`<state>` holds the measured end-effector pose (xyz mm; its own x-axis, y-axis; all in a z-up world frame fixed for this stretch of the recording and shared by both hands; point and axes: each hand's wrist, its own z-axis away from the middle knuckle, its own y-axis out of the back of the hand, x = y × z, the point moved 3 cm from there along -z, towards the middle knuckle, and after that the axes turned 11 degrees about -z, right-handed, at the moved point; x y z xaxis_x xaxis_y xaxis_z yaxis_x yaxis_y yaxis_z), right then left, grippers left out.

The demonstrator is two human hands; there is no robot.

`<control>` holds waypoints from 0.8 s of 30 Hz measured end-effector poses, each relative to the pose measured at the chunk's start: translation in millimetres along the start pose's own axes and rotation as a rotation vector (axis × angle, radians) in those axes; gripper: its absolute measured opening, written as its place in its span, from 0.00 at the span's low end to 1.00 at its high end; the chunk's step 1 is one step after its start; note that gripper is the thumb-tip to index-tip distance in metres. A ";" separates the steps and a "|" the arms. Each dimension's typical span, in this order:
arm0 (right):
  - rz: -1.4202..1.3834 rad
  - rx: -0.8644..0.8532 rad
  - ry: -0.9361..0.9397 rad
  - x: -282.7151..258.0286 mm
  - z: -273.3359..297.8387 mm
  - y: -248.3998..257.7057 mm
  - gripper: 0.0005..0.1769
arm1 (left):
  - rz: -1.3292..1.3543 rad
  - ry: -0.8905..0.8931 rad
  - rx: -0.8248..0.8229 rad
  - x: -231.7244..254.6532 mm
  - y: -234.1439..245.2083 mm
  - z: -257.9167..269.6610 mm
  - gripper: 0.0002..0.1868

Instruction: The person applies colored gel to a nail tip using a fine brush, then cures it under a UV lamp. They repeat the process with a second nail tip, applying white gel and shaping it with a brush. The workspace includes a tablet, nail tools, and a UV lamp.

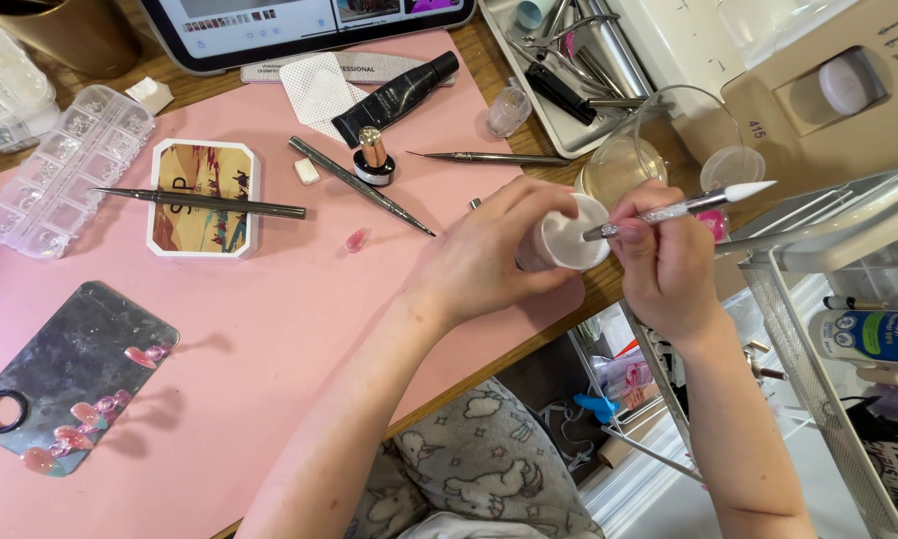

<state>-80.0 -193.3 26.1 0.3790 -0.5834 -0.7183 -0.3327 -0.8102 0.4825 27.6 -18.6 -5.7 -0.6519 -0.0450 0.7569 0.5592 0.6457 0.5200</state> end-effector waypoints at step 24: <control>-0.359 0.751 -0.274 -7.6 20.6 -0.2 0.23 | -0.118 0.033 -0.099 27.9 21.8 -2.7 0.30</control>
<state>-100.5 -187.6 21.2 0.3812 -0.1880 -0.9052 -0.7501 -0.6352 -0.1840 23.0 -7.7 27.8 -0.7002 -0.1421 0.6997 0.5281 0.5565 0.6415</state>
